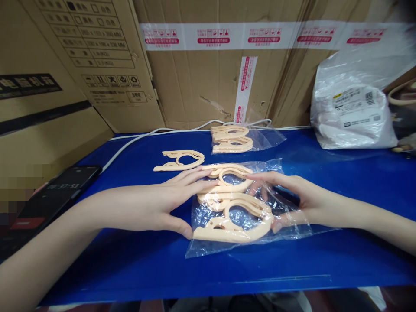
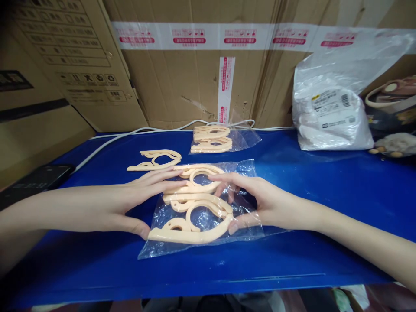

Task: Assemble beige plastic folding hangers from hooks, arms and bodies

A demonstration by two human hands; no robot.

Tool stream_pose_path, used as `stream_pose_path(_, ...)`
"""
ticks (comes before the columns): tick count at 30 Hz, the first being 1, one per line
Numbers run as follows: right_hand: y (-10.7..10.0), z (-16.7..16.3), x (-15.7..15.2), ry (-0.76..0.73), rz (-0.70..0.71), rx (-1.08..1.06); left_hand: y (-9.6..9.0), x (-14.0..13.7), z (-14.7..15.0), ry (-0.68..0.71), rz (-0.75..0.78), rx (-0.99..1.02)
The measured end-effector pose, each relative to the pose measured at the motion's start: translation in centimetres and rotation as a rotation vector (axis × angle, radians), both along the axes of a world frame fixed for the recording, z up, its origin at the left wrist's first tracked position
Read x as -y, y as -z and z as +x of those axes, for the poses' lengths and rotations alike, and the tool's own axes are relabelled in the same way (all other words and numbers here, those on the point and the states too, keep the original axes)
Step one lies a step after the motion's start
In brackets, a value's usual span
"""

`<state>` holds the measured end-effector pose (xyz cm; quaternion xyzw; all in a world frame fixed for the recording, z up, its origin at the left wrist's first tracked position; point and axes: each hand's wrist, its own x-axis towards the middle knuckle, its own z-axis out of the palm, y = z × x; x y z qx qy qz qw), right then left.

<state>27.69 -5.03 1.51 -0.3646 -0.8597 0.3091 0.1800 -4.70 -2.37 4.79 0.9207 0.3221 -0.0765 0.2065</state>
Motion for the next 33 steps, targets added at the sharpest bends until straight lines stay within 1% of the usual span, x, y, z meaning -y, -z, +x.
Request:
stream_pose_path(8, 0.1, -0.3, 0.0, -0.026, -0.016, -0.017, 0.2, -0.2, 0.3, -0.016, -0.023, -0.026)
stream_pose_path(10, 0.1, 0.0, 0.0, -0.034, 0.005, 0.006, 0.1, -0.4, -0.1, -0.028, -0.004, -0.033)
stream_pose_path(12, 0.2, 0.2, -0.1, -0.030, 0.030, 0.039, -0.2, -0.8, -1.0, -0.051, 0.050, -0.032)
stream_pose_path(14, 0.3, 0.4, -0.2, -0.020, 0.046, 0.062, -0.6, -1.6, -2.3, -0.098, 0.127, -0.033)
stream_pose_path(17, 0.4, 0.4, -0.4, -0.019, 0.094, 0.062, -0.9, -3.6, -4.5, -0.238, 0.244, -0.053)
stream_pose_path(19, 0.4, 0.3, -0.3, -0.044, 0.183, 0.062, -0.7, -5.0, -5.6, -0.317, 0.295, -0.042)
stream_pose_path(21, 0.4, 0.1, -0.1, -0.083, 0.294, 0.081, -0.3, -6.0, -6.1, -0.378, 0.295, -0.038)
stream_pose_path(24, 0.2, -0.1, 0.3, -0.121, 0.433, 0.112, 0.2, -6.6, -5.8, -0.409, 0.275, -0.035)
stream_pose_path(26, 0.1, 0.0, 0.4, -0.127, 0.469, 0.126, 0.5, -6.6, -5.4, -0.417, 0.279, -0.030)
stream_pose_path(30, 0.1, 0.3, 0.3, -0.152, 0.437, 0.127, 0.7, -6.6, -4.7, -0.457, 0.268, -0.022)
stream_pose_path(33, 0.1, 0.7, 0.1, -0.146, 0.416, 0.129, 0.7, -6.8, -4.4, -0.459, 0.235, -0.008)
